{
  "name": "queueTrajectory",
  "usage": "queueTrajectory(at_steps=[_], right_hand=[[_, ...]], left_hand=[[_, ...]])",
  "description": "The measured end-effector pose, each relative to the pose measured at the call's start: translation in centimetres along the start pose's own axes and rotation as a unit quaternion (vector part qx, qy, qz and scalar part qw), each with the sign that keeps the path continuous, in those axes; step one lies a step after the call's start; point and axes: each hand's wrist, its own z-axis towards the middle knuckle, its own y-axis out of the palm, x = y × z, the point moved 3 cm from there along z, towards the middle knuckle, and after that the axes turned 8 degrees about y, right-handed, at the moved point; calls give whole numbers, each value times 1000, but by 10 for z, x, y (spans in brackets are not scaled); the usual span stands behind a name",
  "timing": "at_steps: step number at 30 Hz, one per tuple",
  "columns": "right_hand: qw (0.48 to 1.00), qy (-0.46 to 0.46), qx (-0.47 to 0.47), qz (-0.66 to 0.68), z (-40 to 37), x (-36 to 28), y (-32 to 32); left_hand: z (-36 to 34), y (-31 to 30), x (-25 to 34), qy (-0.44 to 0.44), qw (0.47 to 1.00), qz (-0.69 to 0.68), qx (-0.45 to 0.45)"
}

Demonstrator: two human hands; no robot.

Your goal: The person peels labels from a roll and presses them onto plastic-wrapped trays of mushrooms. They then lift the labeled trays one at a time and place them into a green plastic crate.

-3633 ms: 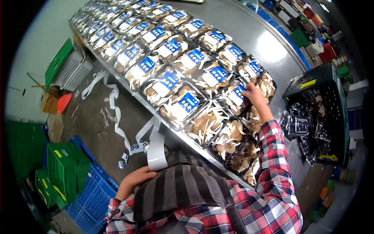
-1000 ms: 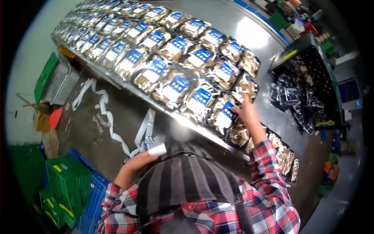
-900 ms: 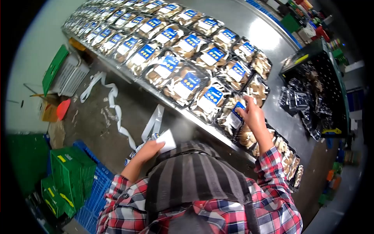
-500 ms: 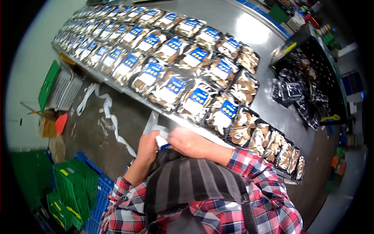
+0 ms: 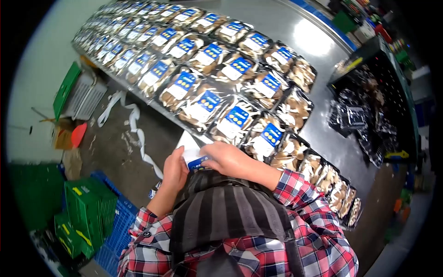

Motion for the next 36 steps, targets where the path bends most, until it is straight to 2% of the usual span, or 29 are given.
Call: queueTrajectory(at_steps=[1,2,4,5,8,9,12,14,15,17,18,20,21,22,23,25,26,28,30,32,34,35,36], right_hand=[[998,37,-7,44,4,3,9],[993,75,-16,86,8,7,17],[988,96,-31,116,11,5,21],[996,48,-17,72,13,4,20],[985,-112,58,-118,19,-14,16],[979,-152,30,-130,21,-14,21],[954,-256,-39,-148,18,-15,33],[950,-263,-31,-166,8,-15,35],[947,-275,-16,-163,3,-16,34],[947,-278,-1,-159,-11,-13,29],[956,-260,6,-136,-18,-11,20],[978,-164,109,-68,-35,-7,-18],[976,-171,132,-38,-43,13,-43],[988,-37,145,-26,-58,21,-80],[970,60,230,-44,-71,65,-108],[922,198,300,146,-99,97,-183],[916,206,320,130,-110,120,-209],[914,261,262,165,-123,156,-243],[906,296,244,178,-120,183,-251],[907,322,218,162,-110,214,-244],[901,380,198,63,-100,232,-232],[906,357,226,-29,-95,232,-225],[887,392,211,-123,-97,233,-224]], left_hand=[[-7,-6,11,0,997,22,-74],[-15,-2,21,39,989,130,-56],[-31,17,34,103,935,340,-18],[-38,21,37,88,918,385,-28],[-38,4,23,68,943,325,-18],[-39,2,20,81,943,322,-10],[-50,16,32,154,907,385,-77],[-43,10,24,65,908,409,-66],[-38,8,15,62,931,353,-71],[-21,1,-7,-14,979,202,-30],[-9,-8,-19,-86,990,108,20],[17,-25,-33,-70,995,41,60],[21,-29,-33,-76,995,29,57],[22,-32,-31,-81,995,18,56],[21,-32,-28,-105,994,24,24],[5,-10,-21,-133,989,50,-26],[-6,1,-18,-146,986,62,-49],[-21,4,-26,-168,973,116,-109],[-44,19,-25,-271,950,82,-133],[-54,12,-23,-283,940,113,-151],[-61,14,-18,-279,932,149,-174],[-65,22,-13,-269,929,169,-188],[-69,25,-10,-259,925,189,-202]])
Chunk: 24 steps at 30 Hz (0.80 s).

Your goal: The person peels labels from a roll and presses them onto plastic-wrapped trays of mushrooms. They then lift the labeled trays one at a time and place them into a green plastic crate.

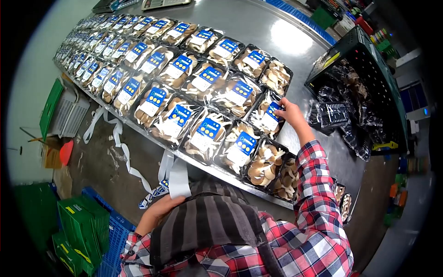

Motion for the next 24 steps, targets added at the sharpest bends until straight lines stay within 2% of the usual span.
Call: queueTrajectory(at_steps=[2,3,4,5,6,7,9,10,11,12,13,15,18,19,22,24], right_hand=[[993,33,53,-101,-15,-18,-7],[983,15,122,-137,-11,-6,-3],[982,49,114,-141,-24,-24,-9],[985,28,125,-112,-32,-33,-7],[988,7,134,-81,-41,-43,-3],[994,-27,89,-63,-55,-66,6],[996,-90,6,-27,-99,-120,34],[993,-85,-77,24,-124,-149,49],[966,-246,-54,51,-142,-165,71],[939,-327,-96,41,-161,-187,88],[905,-397,-150,39,-175,-206,103],[839,-511,-175,65,-190,-228,132],[799,-577,-160,57,-197,-244,142],[792,-590,-146,44,-198,-244,144],[773,-619,-131,35,-202,-240,141],[763,-629,-142,38,-205,-233,135]], left_hand=[[8,-25,-19,2,997,74,-2],[18,-47,-36,-2,993,115,7],[17,-62,-48,-9,988,153,19],[17,-59,-45,38,982,181,28],[23,-77,-60,30,979,200,35],[27,-84,-64,56,982,171,53],[31,-87,-40,57,947,287,129],[36,-89,-40,71,973,150,160],[38,-77,-27,99,978,82,167],[37,-64,-10,127,977,15,169],[35,-58,0,134,976,25,171],[32,-49,19,149,973,48,171],[18,-41,47,157,923,310,163],[13,-29,58,173,908,351,152],[24,-29,50,216,899,348,156],[42,-52,33,221,912,264,222]])
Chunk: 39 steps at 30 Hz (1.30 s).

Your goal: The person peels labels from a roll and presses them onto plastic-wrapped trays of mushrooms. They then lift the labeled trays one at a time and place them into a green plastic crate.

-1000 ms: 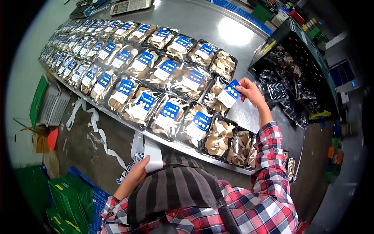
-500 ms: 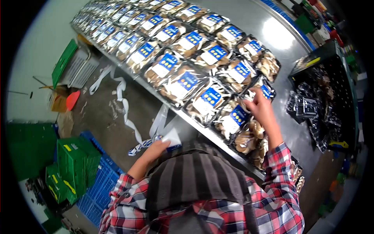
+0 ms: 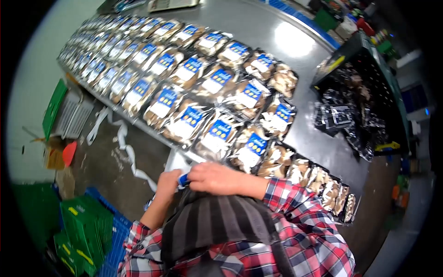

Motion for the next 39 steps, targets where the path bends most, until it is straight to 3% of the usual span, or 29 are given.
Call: queueTrajectory(at_steps=[2,3,4,5,6,8,12,13,14,15,16,18,19,22,23,26,27,28,30,31,32,33,34,35,36,38,39], right_hand=[[996,40,37,67,-9,1,-8],[989,76,86,91,-10,2,-17],[989,96,76,77,-12,6,-22],[993,88,38,75,-14,14,-14],[994,78,-2,73,-15,26,-3],[997,30,35,64,-15,24,0],[999,-6,37,33,-21,17,-2],[998,-19,44,30,-22,13,-5],[996,23,77,42,-23,14,-10],[990,65,110,53,-23,16,-17],[982,108,143,66,-25,18,-21],[987,107,87,85,-27,27,-15],[990,98,55,84,-27,28,-14],[996,58,30,64,-24,28,-4],[997,49,31,51,-24,27,-3],[997,25,53,48,-25,21,-5],[996,23,65,61,-27,18,-9],[994,22,77,73,-29,14,-15],[980,82,116,141,-45,31,-32],[975,62,180,114,-56,44,-61],[976,99,186,65,-74,68,-89],[921,308,186,145,-88,80,-126],[889,362,280,29,-112,109,-154],[901,320,288,-60,-137,145,-186],[841,408,329,131,-153,169,-215],[794,508,324,82,-176,208,-256],[790,513,318,107,-183,227,-267]], left_hand=[[3,5,20,-34,999,12,28],[5,5,14,-19,997,72,-3],[4,7,7,-8,991,133,-32],[-3,16,24,186,958,211,-52],[-5,24,33,165,952,236,-99],[-7,27,43,206,947,235,-75],[-2,26,26,-21,999,44,21],[6,21,9,-86,994,-41,47],[13,17,-7,-148,978,-125,72],[14,16,-16,-121,987,-95,54],[16,20,-3,-12,1000,19,17],[0,41,41,199,948,242,-54],[-6,48,64,117,975,176,-70],[-8,47,57,66,992,74,-75],[-8,39,43,91,967,211,-111],[-7,39,26,126,971,200,-24],[1,31,9,-32,999,36,25],[6,24,-6,-172,967,-134,130],[15,11,-28,-183,929,-239,214],[16,-2,-43,-169,922,-275,215],[18,-9,-51,-155,913,-311,215],[16,-3,-31,-135,912,-328,208],[11,11,-5,-129,905,-335,228],[7,13,-8,-136,916,-336,169],[-2,16,-15,-140,925,-337,110],[-27,28,-9,-184,949,-256,-26],[-37,37,8,-204,954,-220,-29]])
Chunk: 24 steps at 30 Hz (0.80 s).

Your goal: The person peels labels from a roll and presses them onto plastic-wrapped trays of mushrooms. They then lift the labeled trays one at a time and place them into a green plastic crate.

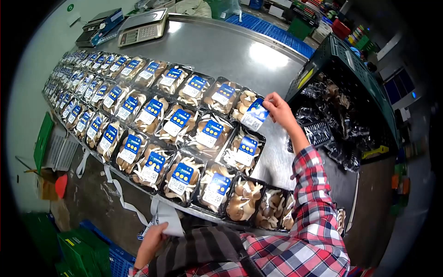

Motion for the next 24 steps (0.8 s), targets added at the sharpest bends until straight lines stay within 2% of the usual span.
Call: queueTrajectory(at_steps=[1,2,5,6,7,8,9,10,11,12,13,14,15,16,17,18,19,20,21,23,24], right_hand=[[1000,15,-19,15,19,10,-6],[999,16,-38,12,38,22,-8],[997,35,-65,10,81,50,6],[997,36,-59,-22,91,59,12],[996,37,-54,-54,98,70,19],[961,-88,28,-260,93,67,24],[956,-2,12,-295,91,72,21],[925,-45,81,-368,86,64,20],[897,47,91,-430,83,58,17],[905,21,141,-401,85,62,19],[922,-44,146,-357,80,54,24],[955,-109,96,-258,70,48,36],[954,-162,31,-250,26,0,64],[960,-133,-77,-235,-4,-19,92],[966,-68,-204,-144,-44,-28,122],[945,-65,-303,-99,-96,-53,158],[904,-45,-423,-51,-153,-82,193],[838,-48,-544,5,-199,-88,227],[744,-151,-650,39,-245,-102,263],[670,-183,-720,14,-324,-95,311],[597,-150,-788,-12,-359,-103,325]], left_hand=[[-9,13,2,-22,999,35,11],[-14,6,3,-12,992,112,-60],[-41,52,14,-38,990,-67,-115],[-39,37,-6,-58,984,3,-166],[-36,27,-18,-77,984,13,-157],[-36,19,-29,-98,984,19,-146],[-40,15,-44,-119,984,21,-129],[-36,15,-57,-80,988,13,-131],[-29,14,-68,-37,992,6,-123],[-25,20,-67,41,993,56,-96],[-26,22,-64,0,993,90,-80],[-25,23,-70,34,996,77,-38],[-27,24,-71,79,996,41,-1],[-23,15,-88,90,995,-36,8],[-30,15,-83,93,981,-169,9],[-45,19,-62,109,964,-244,13],[-64,22,-41,125,951,-281,1],[-81,21,-27,137,949,-284,7],[-95,16,-24,149,946,-287,12],[-115,-23,-50,228,936,-205,173],[-143,-42,-41,283,891,-258,244]])
